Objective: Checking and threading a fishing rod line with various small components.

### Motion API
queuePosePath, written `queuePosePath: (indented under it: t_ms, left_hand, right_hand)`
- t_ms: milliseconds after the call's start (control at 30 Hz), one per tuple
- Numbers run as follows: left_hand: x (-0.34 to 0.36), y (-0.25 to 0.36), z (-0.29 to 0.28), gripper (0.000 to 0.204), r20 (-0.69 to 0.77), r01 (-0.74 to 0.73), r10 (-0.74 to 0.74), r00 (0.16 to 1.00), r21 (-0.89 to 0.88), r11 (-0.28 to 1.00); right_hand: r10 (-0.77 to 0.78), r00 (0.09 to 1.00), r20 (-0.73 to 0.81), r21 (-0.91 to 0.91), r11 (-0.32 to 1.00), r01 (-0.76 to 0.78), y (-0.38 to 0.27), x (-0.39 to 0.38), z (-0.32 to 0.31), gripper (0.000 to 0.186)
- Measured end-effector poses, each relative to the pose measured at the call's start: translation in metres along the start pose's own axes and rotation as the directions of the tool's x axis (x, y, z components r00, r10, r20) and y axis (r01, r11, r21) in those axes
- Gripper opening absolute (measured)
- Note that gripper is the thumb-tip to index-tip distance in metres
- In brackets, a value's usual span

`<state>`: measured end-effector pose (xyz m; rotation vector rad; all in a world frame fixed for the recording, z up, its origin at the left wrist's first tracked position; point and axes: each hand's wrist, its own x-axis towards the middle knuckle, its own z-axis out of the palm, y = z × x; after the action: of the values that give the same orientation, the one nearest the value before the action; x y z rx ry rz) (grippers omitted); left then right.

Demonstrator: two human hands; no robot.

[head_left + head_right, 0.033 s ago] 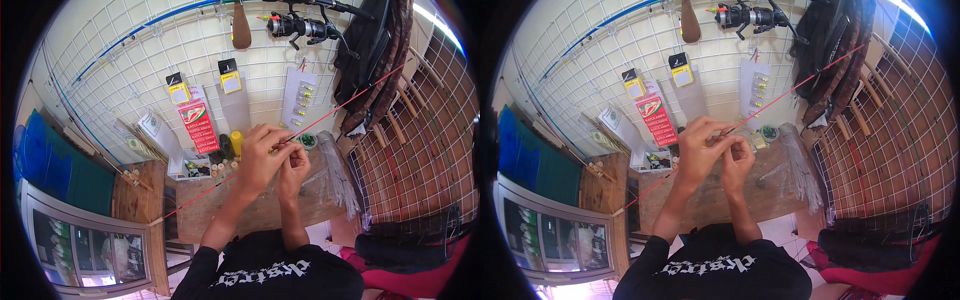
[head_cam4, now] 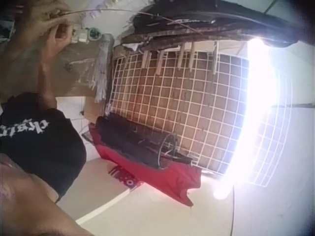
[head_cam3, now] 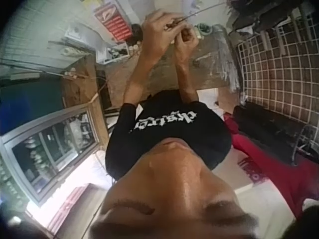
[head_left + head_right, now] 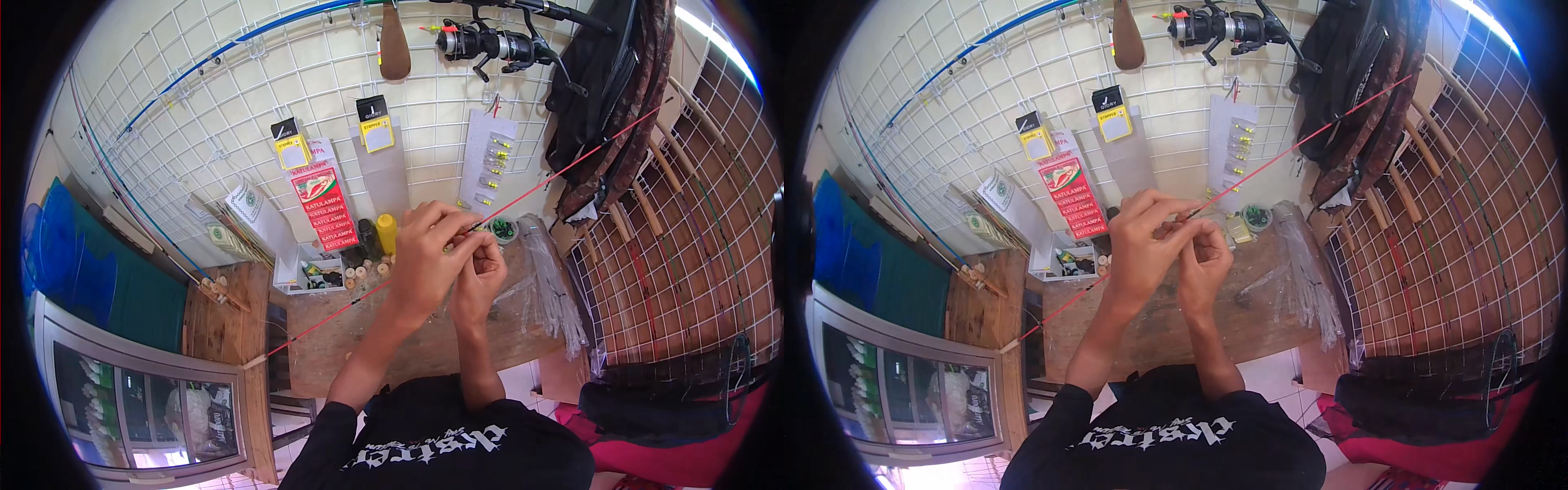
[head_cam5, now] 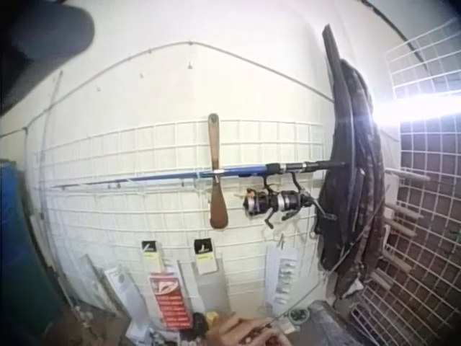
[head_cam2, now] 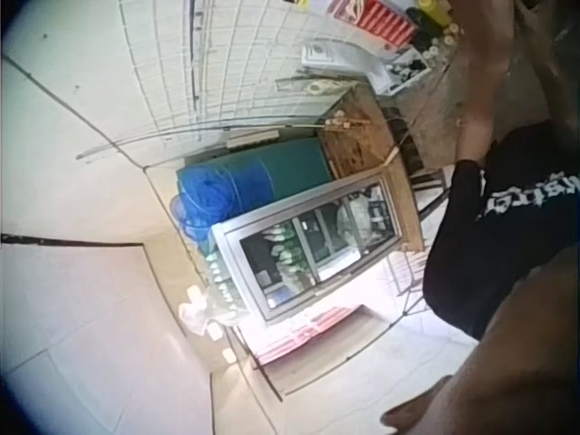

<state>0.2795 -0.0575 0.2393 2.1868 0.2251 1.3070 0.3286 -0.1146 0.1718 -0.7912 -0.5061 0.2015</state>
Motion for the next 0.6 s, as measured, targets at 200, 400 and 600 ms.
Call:
queuePosePath:
  t_ms: [200,400,600]
  left_hand:
    - [-0.001,0.005,0.008,0.010,-0.065,-0.055,0.064,0.996,0.139,0.989]
    - [-0.001,0.002,0.012,0.008,-0.054,0.017,-0.014,0.998,0.060,0.998]
    - [0.000,-0.010,0.019,0.011,-0.049,0.008,-0.007,0.999,0.012,1.000]
  right_hand:
    - [-0.017,0.999,0.049,-0.033,0.999,0.018,0.002,0.001,-0.006,0.007]
    - [-0.032,0.999,0.018,-0.034,0.999,0.033,0.001,0.001,-0.002,0.008]
    - [-0.011,0.998,0.060,-0.079,0.997,0.016,-0.002,0.002,-0.008,0.010]
